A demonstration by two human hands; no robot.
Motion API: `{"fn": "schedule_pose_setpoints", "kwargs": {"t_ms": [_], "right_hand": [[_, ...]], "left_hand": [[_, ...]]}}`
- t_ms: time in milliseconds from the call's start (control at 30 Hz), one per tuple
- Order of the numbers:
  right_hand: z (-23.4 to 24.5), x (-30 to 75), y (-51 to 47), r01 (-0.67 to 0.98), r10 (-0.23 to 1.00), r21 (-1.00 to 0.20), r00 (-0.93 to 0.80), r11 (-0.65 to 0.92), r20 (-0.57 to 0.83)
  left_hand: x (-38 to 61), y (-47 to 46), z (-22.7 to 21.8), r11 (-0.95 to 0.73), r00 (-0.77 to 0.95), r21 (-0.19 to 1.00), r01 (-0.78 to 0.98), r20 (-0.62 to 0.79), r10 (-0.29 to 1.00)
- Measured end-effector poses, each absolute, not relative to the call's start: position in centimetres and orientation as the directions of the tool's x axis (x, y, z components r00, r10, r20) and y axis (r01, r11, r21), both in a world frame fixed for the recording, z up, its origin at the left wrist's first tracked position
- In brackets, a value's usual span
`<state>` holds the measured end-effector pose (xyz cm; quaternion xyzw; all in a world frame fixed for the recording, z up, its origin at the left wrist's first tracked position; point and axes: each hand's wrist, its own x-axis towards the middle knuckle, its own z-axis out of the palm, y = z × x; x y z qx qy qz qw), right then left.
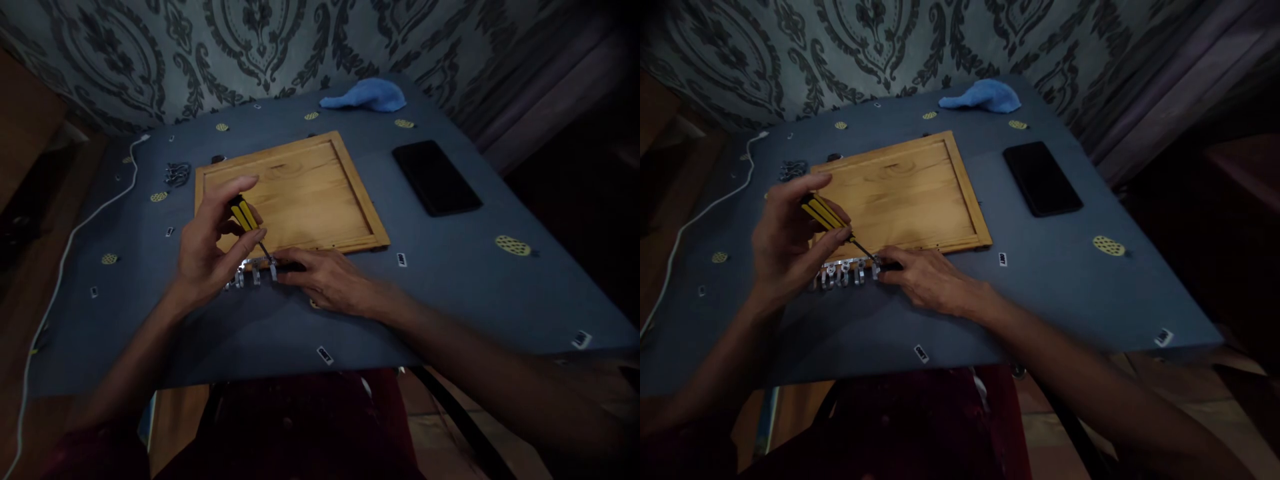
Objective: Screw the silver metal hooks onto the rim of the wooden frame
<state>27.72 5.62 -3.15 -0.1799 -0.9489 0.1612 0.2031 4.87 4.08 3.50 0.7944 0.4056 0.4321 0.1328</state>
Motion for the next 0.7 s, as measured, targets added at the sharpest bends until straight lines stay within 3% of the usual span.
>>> {"fn": "schedule_pose_setpoints", "kwargs": {"t_ms": [133, 367, 567, 700], "right_hand": [[-3.1, 27.8, 5.6, 0.260, 0.402, -0.395, -0.852, 0.881, 0.335], [-3.0, 27.9, 5.5, 0.305, 0.422, -0.366, -0.854, 0.879, 0.304], [-3.0, 27.9, 5.5, 0.316, 0.430, -0.374, -0.860, 0.872, 0.275], [-2.9, 27.9, 5.5, 0.308, 0.417, -0.361, -0.866, 0.880, 0.276]], "left_hand": [[4.9, 4.1, 3.3, -0.608, 0.277, 0.591, 0.530, 0.557, 0.783], [4.9, 4.4, 3.7, -0.657, 0.304, 0.488, 0.575, 0.618, 0.725], [5.3, 4.0, 4.4, -0.579, 0.275, 0.634, 0.513, 0.518, 0.810], [5.3, 3.9, 4.2, -0.612, 0.285, 0.611, 0.503, 0.551, 0.784]]}}
